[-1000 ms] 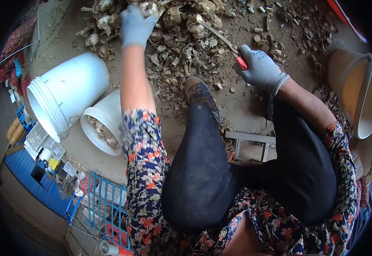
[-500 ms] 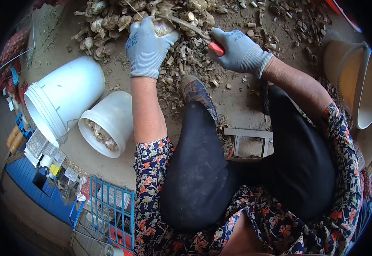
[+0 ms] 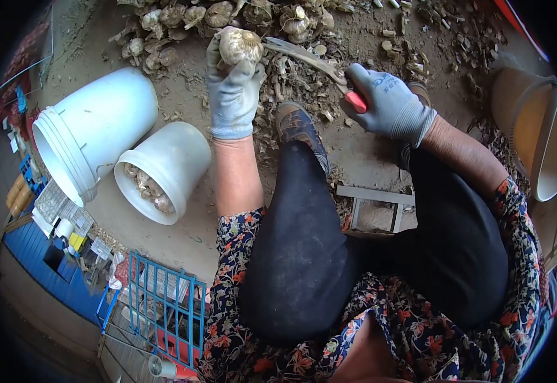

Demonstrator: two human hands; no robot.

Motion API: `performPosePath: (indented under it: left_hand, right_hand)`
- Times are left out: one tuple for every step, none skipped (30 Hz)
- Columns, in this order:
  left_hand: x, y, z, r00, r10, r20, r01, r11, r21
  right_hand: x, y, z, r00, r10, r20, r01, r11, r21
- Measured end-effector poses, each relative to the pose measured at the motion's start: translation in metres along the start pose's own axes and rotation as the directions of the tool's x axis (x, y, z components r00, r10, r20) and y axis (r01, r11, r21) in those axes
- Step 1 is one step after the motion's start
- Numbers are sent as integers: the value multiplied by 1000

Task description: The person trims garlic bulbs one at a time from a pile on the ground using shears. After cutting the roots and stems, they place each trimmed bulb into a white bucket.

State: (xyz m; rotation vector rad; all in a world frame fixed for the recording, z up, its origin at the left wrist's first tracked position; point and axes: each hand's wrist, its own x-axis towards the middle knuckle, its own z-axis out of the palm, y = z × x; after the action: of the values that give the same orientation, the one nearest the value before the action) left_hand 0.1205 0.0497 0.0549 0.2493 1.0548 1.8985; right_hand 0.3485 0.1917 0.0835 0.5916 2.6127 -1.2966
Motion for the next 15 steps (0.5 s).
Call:
performPosePath:
  left_hand:
    - [-3, 2, 4, 999, -1, 33, 0, 999, 39]
    - [-7, 5, 7, 998, -5, 66, 0, 997, 79]
    - [-11, 6, 24, 999, 30, 17, -32, 995, 93]
    - [-9, 7, 26, 1000, 26, 17, -28, 995, 94]
    - [-8, 9, 26, 998, -16, 53, 5, 979, 205]
    - [-7, 11, 30, 995, -62, 83, 33, 949, 314]
    - [-11, 12, 37, 996, -89, 21, 73, 910, 407]
    - [-12, 14, 40, 995, -93, 21, 76, 911, 405]
    - [-14, 15, 42, 994, -107, 16, 86, 871, 484]
    - [-15, 17, 44, 993, -121, 9, 95, 823, 560]
    - [-17, 20, 47, 990, -140, 10, 111, 826, 552]
    - [-17, 18, 45, 990, -142, 8, 114, 827, 551]
    - [-18, 17, 42, 992, -125, 17, 90, 794, 602]
    - [-18, 15, 40, 994, -108, 26, 65, 757, 650]
    - [-17, 15, 37, 993, -113, 23, 71, 757, 650]
  right_hand:
    - [1, -1, -1, 999, -19, -27, 18, 999, -37]
    - [1, -2, -1, 1000, -16, -24, 16, 999, -32]
    - [2, -3, -2, 998, -26, -56, 21, 995, -100]
    - [3, -4, -3, 995, -39, -88, 23, 985, -170]
    - [4, -5, -5, 996, -36, -86, 21, 986, -168]
    - [5, -7, -8, 994, -45, -96, 20, 970, -243]
    - [6, -8, -10, 993, -55, -105, 19, 948, -318]
    - [7, -7, -11, 993, -51, -104, 15, 948, -317]
    - [8, -6, -11, 992, -69, -109, 23, 927, -374]
    - [9, -5, -11, 990, -87, -112, 31, 903, -428]
    - [8, -4, -10, 982, -129, -139, 54, 891, -450]
    - [9, -3, -10, 982, -128, -136, 54, 892, -449]
    - [9, -1, -8, 976, -159, -149, 71, 879, -471]
    - [10, 0, -7, 968, -192, -161, 89, 866, -492]
    - [9, -4, -10, 980, -155, -121, 71, 854, -515]
